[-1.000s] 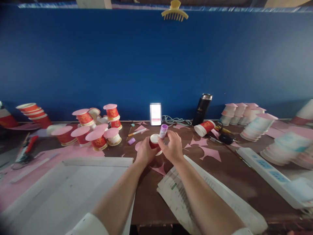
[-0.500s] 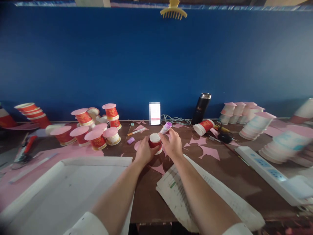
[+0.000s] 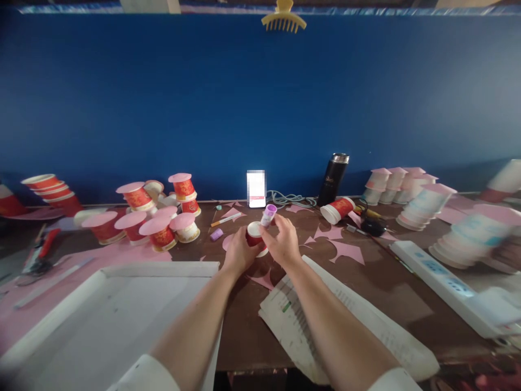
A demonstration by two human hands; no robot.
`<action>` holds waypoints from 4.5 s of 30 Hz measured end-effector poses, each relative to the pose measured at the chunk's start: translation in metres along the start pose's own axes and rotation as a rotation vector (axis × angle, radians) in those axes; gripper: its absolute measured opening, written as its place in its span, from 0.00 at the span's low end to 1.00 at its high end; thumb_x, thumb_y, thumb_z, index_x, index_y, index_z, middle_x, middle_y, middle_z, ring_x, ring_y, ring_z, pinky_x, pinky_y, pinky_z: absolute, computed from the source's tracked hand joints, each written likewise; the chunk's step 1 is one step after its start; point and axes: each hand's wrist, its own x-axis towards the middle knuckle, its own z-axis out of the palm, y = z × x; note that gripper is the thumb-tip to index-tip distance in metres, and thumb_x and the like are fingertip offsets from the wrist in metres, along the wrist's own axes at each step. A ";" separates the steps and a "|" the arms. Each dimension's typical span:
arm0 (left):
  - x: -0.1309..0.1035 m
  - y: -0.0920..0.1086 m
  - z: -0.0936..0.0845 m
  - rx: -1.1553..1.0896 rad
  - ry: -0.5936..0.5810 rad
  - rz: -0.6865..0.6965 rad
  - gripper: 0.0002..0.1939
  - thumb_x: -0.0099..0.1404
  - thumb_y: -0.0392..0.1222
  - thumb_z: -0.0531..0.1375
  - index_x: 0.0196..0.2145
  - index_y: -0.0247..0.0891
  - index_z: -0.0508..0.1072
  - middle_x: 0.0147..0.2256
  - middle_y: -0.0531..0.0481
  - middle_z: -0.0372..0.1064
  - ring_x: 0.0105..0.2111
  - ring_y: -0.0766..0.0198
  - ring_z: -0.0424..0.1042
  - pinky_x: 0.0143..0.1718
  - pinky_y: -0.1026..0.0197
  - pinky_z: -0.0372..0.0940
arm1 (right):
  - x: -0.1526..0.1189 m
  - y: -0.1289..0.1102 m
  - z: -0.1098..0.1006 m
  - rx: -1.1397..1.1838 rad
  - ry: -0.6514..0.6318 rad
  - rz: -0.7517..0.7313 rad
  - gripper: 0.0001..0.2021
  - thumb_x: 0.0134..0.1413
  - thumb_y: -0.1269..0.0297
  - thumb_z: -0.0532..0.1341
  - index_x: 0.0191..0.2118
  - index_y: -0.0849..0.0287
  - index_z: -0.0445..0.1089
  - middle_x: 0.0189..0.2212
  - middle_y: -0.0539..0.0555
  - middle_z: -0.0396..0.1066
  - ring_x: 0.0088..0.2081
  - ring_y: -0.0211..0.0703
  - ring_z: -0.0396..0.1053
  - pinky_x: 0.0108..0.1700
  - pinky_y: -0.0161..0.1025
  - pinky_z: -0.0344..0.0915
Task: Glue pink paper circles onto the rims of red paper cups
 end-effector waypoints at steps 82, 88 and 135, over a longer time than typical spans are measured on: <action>-0.002 -0.004 0.001 0.017 -0.024 0.056 0.18 0.54 0.43 0.61 0.42 0.38 0.63 0.40 0.44 0.70 0.42 0.53 0.70 0.42 0.55 0.62 | 0.009 -0.023 0.012 -0.200 -0.103 -0.030 0.08 0.52 0.57 0.60 0.35 0.56 0.70 0.34 0.53 0.75 0.38 0.48 0.70 0.42 0.43 0.59; -0.004 -0.002 0.000 0.022 -0.006 0.062 0.18 0.55 0.45 0.62 0.42 0.38 0.64 0.40 0.44 0.70 0.42 0.53 0.70 0.42 0.54 0.62 | 0.003 -0.020 0.002 -0.350 -0.018 -0.126 0.08 0.52 0.57 0.60 0.32 0.56 0.68 0.31 0.54 0.74 0.40 0.53 0.67 0.48 0.50 0.56; 0.001 0.000 0.000 0.009 0.034 -0.037 0.24 0.53 0.50 0.64 0.45 0.35 0.67 0.42 0.41 0.72 0.45 0.50 0.69 0.45 0.54 0.61 | -0.002 -0.003 0.005 -0.106 0.089 0.087 0.11 0.51 0.53 0.59 0.34 0.56 0.66 0.32 0.53 0.72 0.35 0.50 0.69 0.40 0.45 0.63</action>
